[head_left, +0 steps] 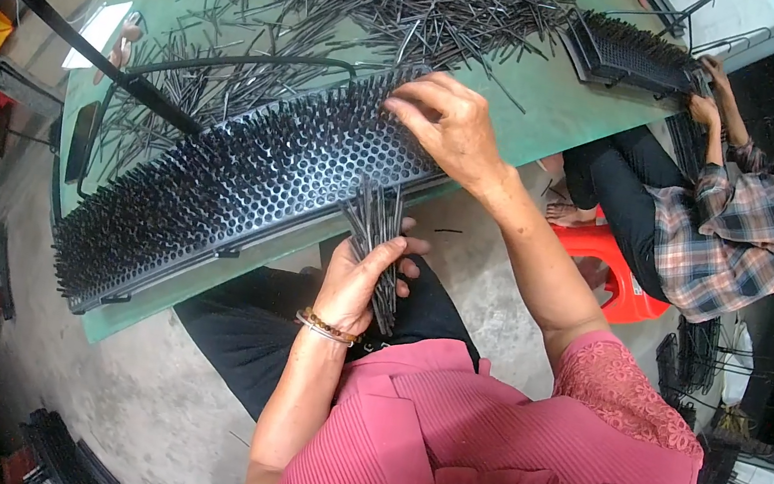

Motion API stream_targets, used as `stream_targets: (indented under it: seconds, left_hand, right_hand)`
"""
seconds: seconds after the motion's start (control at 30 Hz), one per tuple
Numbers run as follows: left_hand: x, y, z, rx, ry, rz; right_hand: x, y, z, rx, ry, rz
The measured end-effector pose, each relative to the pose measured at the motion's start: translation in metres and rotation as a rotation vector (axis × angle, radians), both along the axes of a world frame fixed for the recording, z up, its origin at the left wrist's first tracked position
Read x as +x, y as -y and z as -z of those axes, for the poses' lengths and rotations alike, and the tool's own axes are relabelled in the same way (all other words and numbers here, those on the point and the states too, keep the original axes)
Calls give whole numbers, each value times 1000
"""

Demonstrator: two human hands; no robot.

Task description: The recorder is manually inserting thin metal pins into a black hexagonal grid template on a workbench.

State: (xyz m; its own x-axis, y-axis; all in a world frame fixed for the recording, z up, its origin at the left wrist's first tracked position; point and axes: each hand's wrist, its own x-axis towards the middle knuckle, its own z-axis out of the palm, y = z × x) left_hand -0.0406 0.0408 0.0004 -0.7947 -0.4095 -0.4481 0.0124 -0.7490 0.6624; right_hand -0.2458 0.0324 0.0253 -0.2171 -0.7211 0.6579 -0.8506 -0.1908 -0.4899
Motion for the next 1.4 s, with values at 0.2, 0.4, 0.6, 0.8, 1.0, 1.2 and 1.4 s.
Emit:
stream_targets:
  seconds: [0.2, 0.4, 0.6, 0.8, 1.0, 1.2, 1.4]
  left_hand:
    - [0, 2, -2, 40, -54, 2]
    - [1, 2, -1, 78, -83, -9]
    - [2, 3, 3, 69, -75, 10]
    - [1, 3, 1, 54, -64, 2]
    - [3, 3, 3, 48, -60, 16]
    - [4, 4, 1, 69, -61, 3]
    - [4, 4, 1, 74, -52, -12]
  right_hand:
    - [6, -5, -3, 70, 86, 86]
    - [7, -2, -5, 42, 13, 30]
    - [7, 0, -15, 166, 12, 39]
    - [7, -1, -16, 189, -49, 51]
    - [5, -4, -15, 206, -89, -13]
    - [12, -7, -12, 127, -45, -24]
    - [6, -4, -11, 137, -48, 94]
